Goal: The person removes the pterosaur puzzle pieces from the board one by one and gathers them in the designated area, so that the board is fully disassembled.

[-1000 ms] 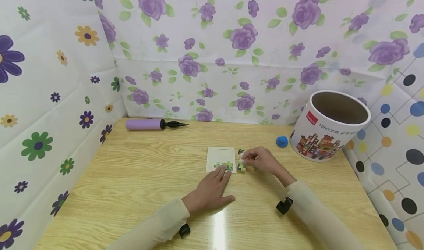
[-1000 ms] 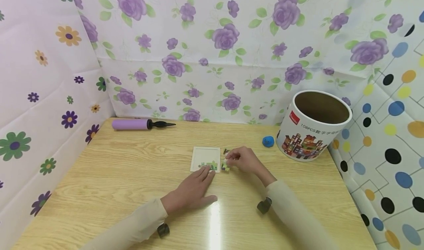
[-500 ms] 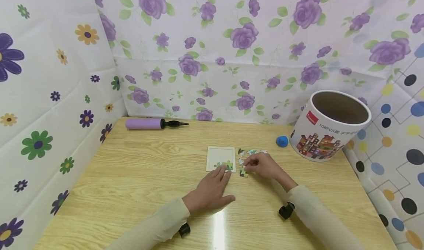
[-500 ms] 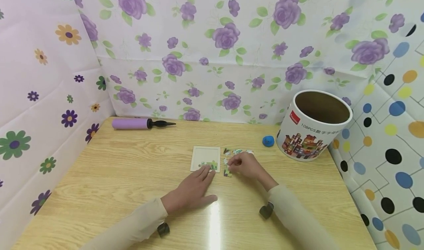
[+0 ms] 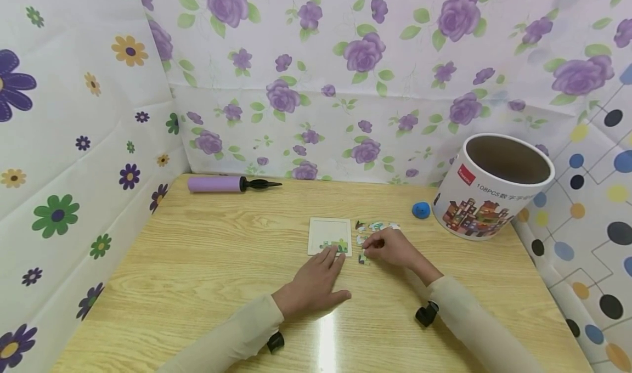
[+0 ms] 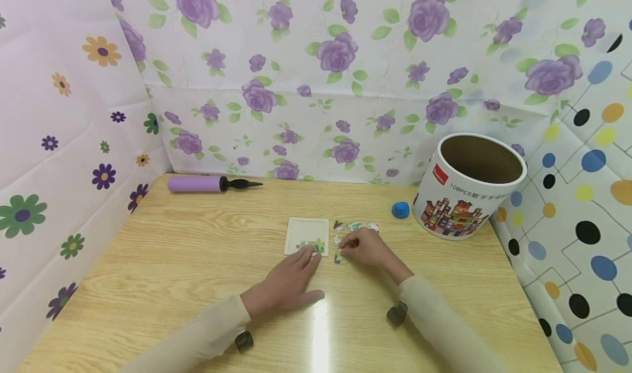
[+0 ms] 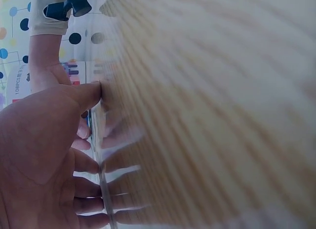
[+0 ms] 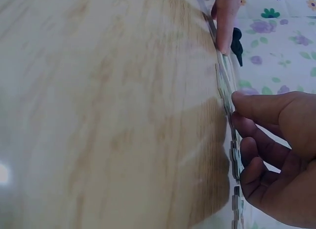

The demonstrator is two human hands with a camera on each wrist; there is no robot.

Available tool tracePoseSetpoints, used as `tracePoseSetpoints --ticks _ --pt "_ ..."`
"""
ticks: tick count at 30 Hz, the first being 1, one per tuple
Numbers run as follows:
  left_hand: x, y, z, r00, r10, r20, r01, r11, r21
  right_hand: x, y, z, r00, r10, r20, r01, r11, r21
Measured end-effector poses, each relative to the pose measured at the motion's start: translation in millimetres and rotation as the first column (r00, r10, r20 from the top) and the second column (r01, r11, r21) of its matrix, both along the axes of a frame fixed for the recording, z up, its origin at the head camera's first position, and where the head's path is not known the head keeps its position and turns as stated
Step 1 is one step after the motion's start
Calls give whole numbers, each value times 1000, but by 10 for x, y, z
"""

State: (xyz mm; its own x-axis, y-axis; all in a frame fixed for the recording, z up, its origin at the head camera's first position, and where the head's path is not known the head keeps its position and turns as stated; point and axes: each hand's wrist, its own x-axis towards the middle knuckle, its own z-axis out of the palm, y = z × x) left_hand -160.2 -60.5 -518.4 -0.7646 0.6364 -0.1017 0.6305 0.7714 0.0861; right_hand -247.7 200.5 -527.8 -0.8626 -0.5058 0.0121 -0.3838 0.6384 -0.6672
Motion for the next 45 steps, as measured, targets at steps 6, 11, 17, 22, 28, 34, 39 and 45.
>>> tracePoseSetpoints --ticks 6,11,17,22,28,34,39,45 --pt "-31 20 11 1000 8 -23 -9 1000 -23 -35 25 32 1000 -24 -19 24 1000 2" --pt "-47 42 5 999 -13 -42 11 999 -42 -53 9 41 1000 -5 -19 5 1000 -4" --pt "-32 57 37 996 -34 -81 28 996 -83 -51 -53 62 1000 10 -12 -10 1000 -17" --pt "1 62 41 994 -33 -107 23 996 -85 -90 -143 50 1000 4 -7 -4 1000 -2" --pt "56 66 37 998 -19 -66 14 997 -71 -121 -286 94 1000 5 17 -5 1000 -7" --pt "71 70 45 999 -6 -45 3 997 -76 -180 -401 114 999 36 25 -36 999 -18" --pt "77 70 57 999 2 -32 -5 998 -69 -226 -518 126 998 57 27 -57 998 -12" --pt "81 64 42 1000 -9 -8 8 998 -56 -277 -659 156 996 82 19 -82 997 -1"
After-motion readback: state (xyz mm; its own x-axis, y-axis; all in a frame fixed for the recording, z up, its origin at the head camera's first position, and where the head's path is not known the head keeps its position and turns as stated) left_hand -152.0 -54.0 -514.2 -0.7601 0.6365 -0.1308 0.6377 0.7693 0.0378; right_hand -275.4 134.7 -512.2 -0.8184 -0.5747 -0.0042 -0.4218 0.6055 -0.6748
